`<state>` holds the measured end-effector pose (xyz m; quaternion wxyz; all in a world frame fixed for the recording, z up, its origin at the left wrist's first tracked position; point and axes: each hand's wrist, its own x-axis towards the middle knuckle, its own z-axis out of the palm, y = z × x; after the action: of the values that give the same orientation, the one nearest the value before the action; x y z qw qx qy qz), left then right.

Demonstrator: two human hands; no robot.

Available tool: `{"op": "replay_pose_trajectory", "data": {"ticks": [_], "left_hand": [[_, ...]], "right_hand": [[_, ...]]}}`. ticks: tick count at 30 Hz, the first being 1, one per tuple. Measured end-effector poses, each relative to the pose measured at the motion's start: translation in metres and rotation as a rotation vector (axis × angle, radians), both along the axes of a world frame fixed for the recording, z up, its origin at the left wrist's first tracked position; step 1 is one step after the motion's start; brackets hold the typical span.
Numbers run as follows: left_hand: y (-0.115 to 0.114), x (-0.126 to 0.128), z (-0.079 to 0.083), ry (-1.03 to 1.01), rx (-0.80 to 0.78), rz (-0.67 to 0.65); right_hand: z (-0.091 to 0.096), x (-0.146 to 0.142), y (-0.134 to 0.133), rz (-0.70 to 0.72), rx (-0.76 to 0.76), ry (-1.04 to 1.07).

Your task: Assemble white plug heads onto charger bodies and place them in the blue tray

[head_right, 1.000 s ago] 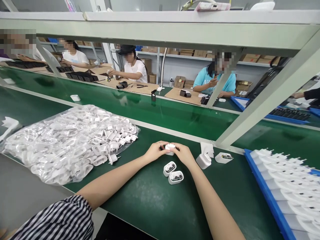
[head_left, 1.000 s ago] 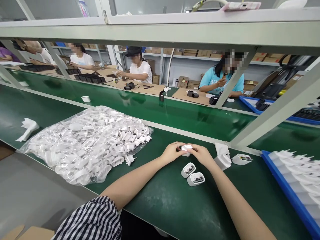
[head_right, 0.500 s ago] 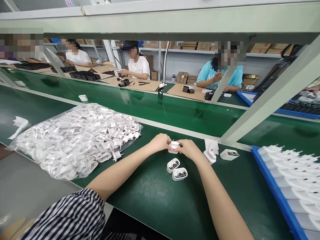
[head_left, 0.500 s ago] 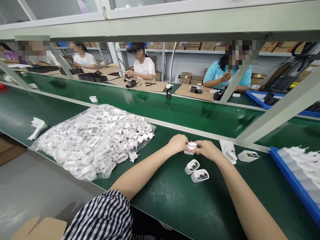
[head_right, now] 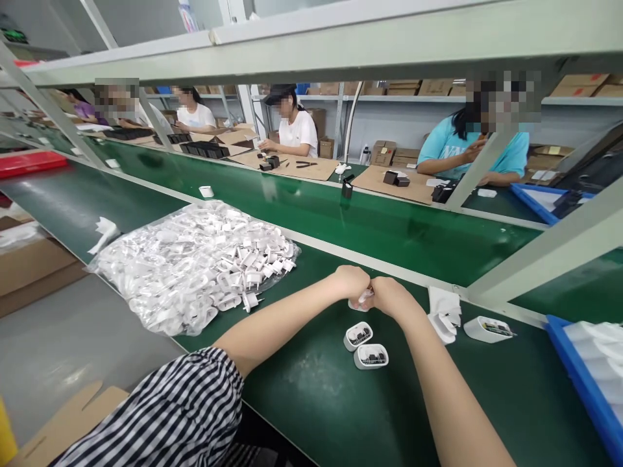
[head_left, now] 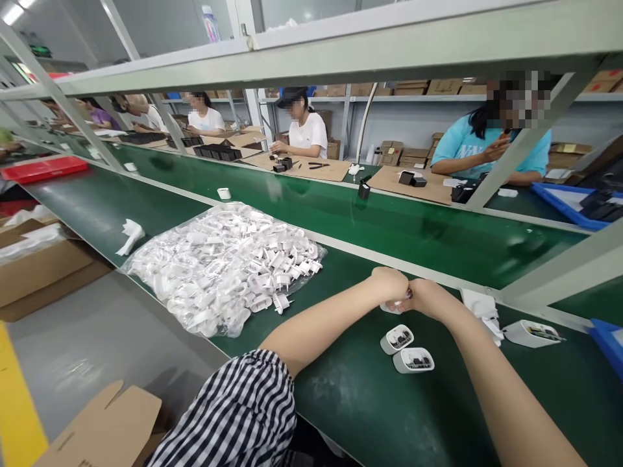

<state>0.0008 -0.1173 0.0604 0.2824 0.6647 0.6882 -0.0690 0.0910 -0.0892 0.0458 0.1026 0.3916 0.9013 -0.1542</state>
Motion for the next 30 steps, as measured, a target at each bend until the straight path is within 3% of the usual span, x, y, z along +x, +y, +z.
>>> {"op": "replay_pose_trajectory", "data": {"ticks": [2, 4, 6, 8, 12, 16, 19, 21, 27, 30], "left_hand": [[-0.009, -0.011, -0.002, 0.01, -0.017, -0.108], [-0.025, -0.027, -0.006, 0.062, 0.044, -0.128], [-0.047, -0.048, -0.011, 0.178, 0.197, -0.001], [-0.07, -0.071, -0.015, 0.303, 0.346, 0.212], [-0.101, -0.115, -0.023, 0.435, 0.363, 0.436], [-0.105, -0.134, -0.03, 0.448, 0.434, 0.4], [-0.101, -0.132, -0.035, 0.441, 0.53, 0.324], [-0.098, -0.129, -0.038, 0.447, 0.569, 0.297], [-0.094, -0.121, -0.037, 0.489, 0.75, 0.243], [-0.1, -0.096, -0.026, 0.443, 1.016, 0.041]], "right_hand": [[0.007, 0.0, -0.006, 0.021, 0.0, -0.046], [0.013, 0.002, -0.013, 0.035, 0.002, -0.089], [0.016, 0.011, -0.02, 0.011, 0.006, -0.127], [0.017, 0.025, -0.029, -0.074, 0.028, -0.171], [0.018, 0.058, -0.047, -0.272, 0.07, -0.272], [0.025, 0.081, -0.069, -0.386, 0.161, -0.265], [0.032, 0.087, -0.088, -0.342, 0.334, -0.152], [0.036, 0.085, -0.098, -0.296, 0.368, -0.088], [0.032, 0.074, -0.107, -0.186, 0.075, 0.12], [0.023, 0.065, -0.101, -0.243, -0.228, 0.484]]}}
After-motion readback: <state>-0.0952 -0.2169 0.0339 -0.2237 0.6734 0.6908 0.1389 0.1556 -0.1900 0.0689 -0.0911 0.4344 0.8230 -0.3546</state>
